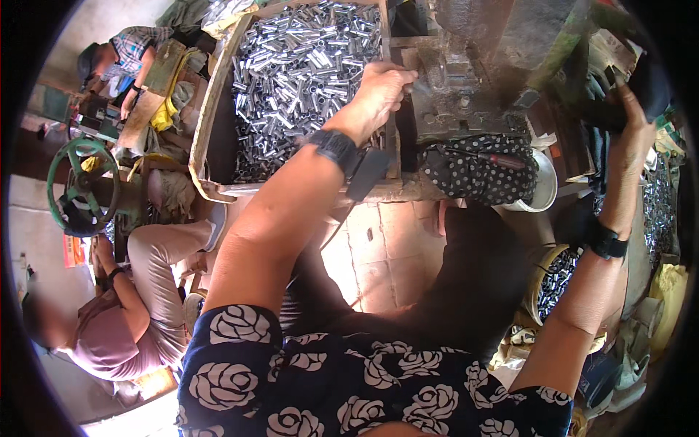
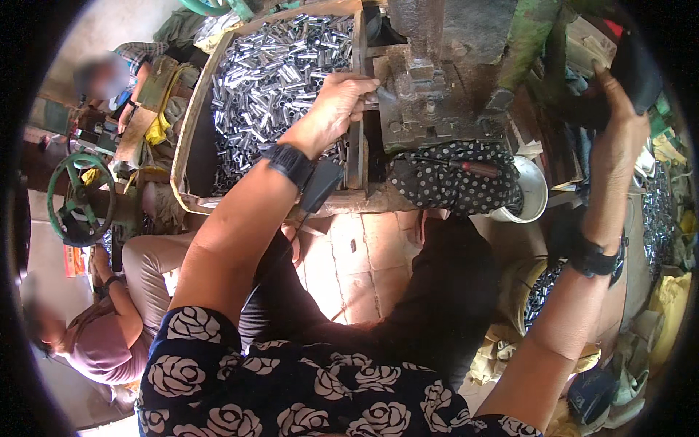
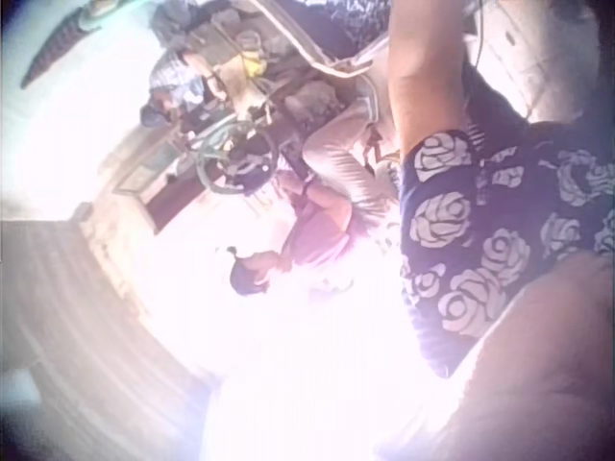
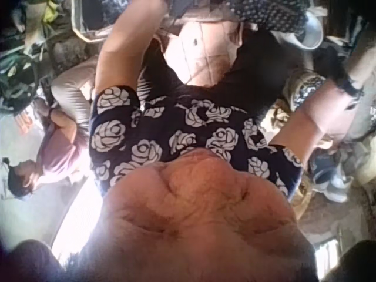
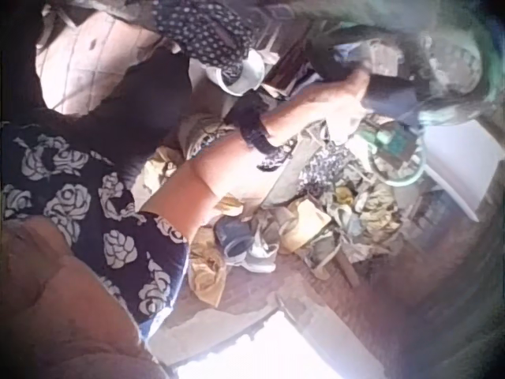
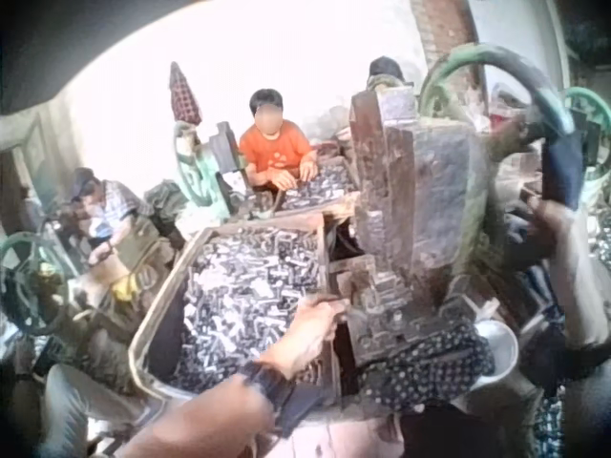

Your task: Manually assemble small metal components into a pressing machine and sort the finished items.

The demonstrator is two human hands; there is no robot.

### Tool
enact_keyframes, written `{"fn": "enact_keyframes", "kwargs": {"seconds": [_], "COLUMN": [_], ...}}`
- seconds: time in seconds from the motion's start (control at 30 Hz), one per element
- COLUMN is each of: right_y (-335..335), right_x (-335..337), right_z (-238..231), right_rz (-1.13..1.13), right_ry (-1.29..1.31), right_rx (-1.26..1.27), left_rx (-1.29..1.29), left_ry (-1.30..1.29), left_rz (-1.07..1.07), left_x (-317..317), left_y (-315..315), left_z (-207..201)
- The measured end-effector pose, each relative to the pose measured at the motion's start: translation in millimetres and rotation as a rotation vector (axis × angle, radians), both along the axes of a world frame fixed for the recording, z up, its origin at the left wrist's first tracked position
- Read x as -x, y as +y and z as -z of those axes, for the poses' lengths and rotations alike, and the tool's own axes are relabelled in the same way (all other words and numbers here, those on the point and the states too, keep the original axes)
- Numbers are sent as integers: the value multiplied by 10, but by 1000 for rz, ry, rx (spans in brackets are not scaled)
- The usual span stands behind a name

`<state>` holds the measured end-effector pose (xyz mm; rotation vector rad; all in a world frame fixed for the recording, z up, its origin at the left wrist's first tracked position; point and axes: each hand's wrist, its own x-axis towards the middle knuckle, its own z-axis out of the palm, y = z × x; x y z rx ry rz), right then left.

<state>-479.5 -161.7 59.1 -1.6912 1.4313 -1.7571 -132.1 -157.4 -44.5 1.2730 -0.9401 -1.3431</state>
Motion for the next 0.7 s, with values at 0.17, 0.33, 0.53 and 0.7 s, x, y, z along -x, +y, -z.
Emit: {"fn": "enact_keyframes", "kwargs": {"seconds": [0.17, 0.33, 0.53, 0.7], "right_y": [-71, 51, -122, -463], "right_x": [-180, -78, 28, 587], "right_z": [263, -91, -299, -533], "right_rz": [-34, -105, -114, -203], "right_ry": [-387, -15, -71, 21], "right_rx": [-19, -30, -156, -251], "left_rx": [-136, -9, 90, 173], "left_ry": [25, 179, 134, 127], "left_rz": [-41, -4, 29, 55], "left_x": [-244, -224, -26, 189], "left_y": [142, 110, 34, -130], "left_z": [-8, 117, 156, 86]}}
